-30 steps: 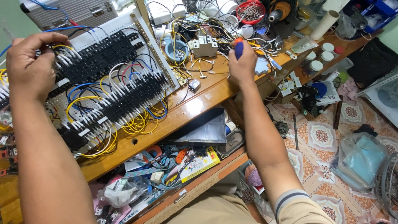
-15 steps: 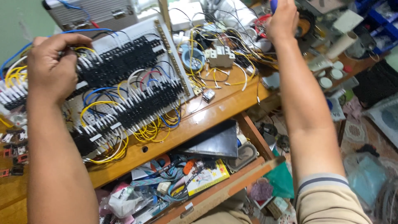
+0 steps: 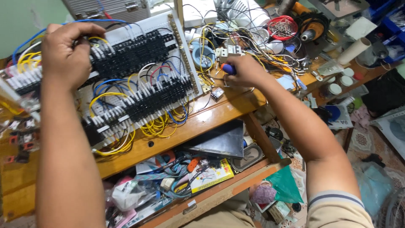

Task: The person uses a screwdriver to tighten connections on a large breadboard filled with wires and electronic components. They repeatedly insert wires into the board and secure them with the tool, working on a cluttered wooden workbench.

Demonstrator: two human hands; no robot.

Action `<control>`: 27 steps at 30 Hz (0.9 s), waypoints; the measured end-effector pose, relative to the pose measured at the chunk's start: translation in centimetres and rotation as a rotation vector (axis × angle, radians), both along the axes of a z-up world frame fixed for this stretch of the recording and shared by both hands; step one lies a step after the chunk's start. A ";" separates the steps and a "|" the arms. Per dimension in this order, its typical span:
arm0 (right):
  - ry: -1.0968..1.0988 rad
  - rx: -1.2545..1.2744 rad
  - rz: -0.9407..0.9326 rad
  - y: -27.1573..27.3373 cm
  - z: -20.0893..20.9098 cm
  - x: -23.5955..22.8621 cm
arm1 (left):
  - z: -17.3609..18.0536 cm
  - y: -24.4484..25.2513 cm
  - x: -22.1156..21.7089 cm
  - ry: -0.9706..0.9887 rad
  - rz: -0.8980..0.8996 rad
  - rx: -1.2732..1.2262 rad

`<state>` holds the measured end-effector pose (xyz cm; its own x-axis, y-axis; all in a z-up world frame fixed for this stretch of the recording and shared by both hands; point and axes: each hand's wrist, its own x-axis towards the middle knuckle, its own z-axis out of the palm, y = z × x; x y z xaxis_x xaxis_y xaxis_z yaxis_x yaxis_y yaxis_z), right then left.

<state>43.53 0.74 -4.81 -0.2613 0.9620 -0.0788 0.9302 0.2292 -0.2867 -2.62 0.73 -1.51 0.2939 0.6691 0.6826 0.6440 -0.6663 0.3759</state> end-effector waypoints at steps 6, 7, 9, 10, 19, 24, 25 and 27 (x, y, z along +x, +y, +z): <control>-0.005 -0.010 -0.175 1.3 -4.2 -1.0 | 0.3 0.9 0.7 -0.048 -0.013 0.007; -0.003 -0.004 -0.157 1.5 -4.1 -1.1 | 0.6 0.7 0.7 -0.046 0.004 0.014; -0.052 0.024 -0.170 1.9 -4.1 -0.8 | 0.9 0.4 1.2 -0.107 0.011 -0.046; -0.050 0.027 -0.159 1.6 -3.5 -0.8 | 0.9 0.4 1.1 -0.107 0.022 -0.043; 0.431 0.024 -0.489 -1.4 -0.6 0.4 | 1.0 0.2 1.3 -0.129 0.004 -0.031; 0.525 -0.127 -0.458 -1.9 -2.1 1.3 | 1.2 0.0 1.4 -0.147 0.004 -0.066; 0.524 -0.127 -0.457 -2.1 -2.1 1.3 | 1.1 0.1 1.4 -0.147 0.005 -0.065; 0.469 -0.074 -0.461 -2.3 -2.1 1.2 | 0.9 0.3 1.3 -0.135 0.009 -0.056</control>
